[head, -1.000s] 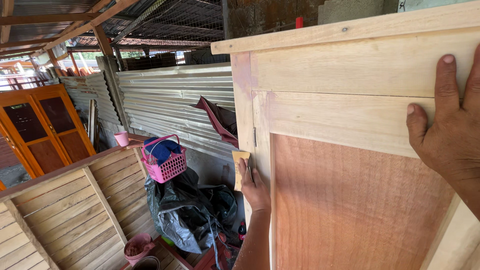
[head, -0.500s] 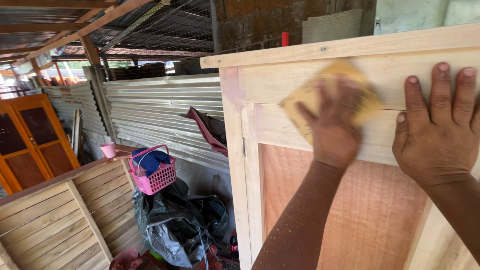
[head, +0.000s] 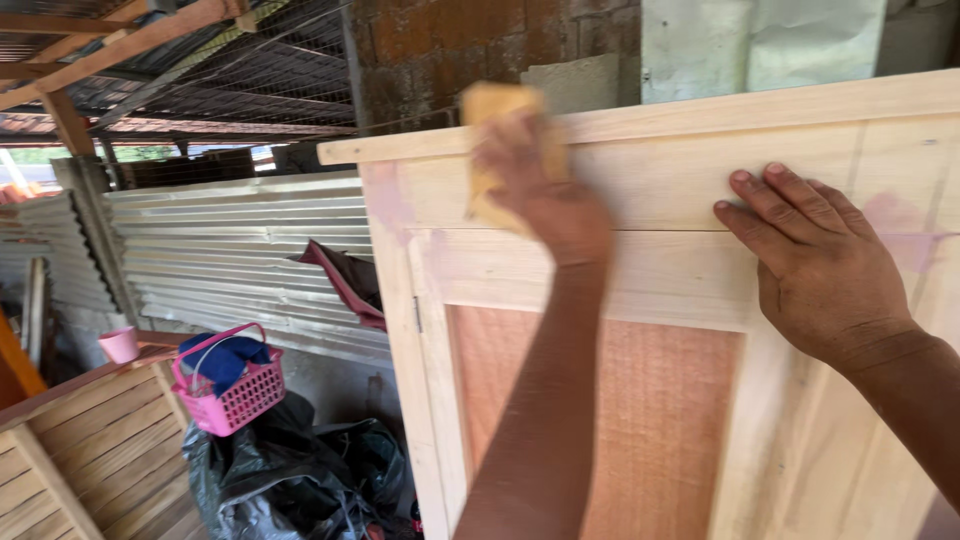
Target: The person sands a wooden cabinet frame using a sanding block, working along the top rail and edges, then sands the inner frame members and the interior shelf edges of the cabinet, moving around the piece to smooth different surfaces.
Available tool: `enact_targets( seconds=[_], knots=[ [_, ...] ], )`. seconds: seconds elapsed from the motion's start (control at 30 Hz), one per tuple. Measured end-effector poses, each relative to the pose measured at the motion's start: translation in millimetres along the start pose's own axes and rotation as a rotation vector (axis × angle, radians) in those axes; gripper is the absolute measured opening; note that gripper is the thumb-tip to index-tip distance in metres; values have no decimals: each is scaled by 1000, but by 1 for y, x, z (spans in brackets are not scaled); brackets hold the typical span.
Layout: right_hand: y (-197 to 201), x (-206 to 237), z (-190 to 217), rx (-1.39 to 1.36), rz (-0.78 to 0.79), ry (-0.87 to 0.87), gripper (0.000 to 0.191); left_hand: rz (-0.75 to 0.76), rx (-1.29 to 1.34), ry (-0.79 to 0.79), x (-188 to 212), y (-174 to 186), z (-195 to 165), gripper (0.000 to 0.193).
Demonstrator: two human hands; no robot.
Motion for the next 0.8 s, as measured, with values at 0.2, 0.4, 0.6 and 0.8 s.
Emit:
enact_targets(
  seconds=[0.2, 0.4, 0.6, 0.8],
  knots=[
    [40, 28, -46, 93, -20, -44, 39, -485, 2527, -281, 47, 63, 106, 84],
    [92, 80, -138, 216, -44, -68, 41, -117, 2768, 329, 28, 55, 70, 74],
    [134, 125, -227, 293, -57, -118, 41, -171, 2745, 167, 88, 178, 182, 76],
    [169, 153, -293, 236, -88, -120, 49, -487, 2802, -274, 166, 288, 320, 80]
  ],
)
Point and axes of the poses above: each hand's wrist, its own x-axis away from the middle knuckle, its own y-axis out of the back of the hand, z = x × y, the point moved 1 cm from there along -x, towards the middle knuckle, and after that the axes turned 9 degrees about -z, right-handed, at the moved point
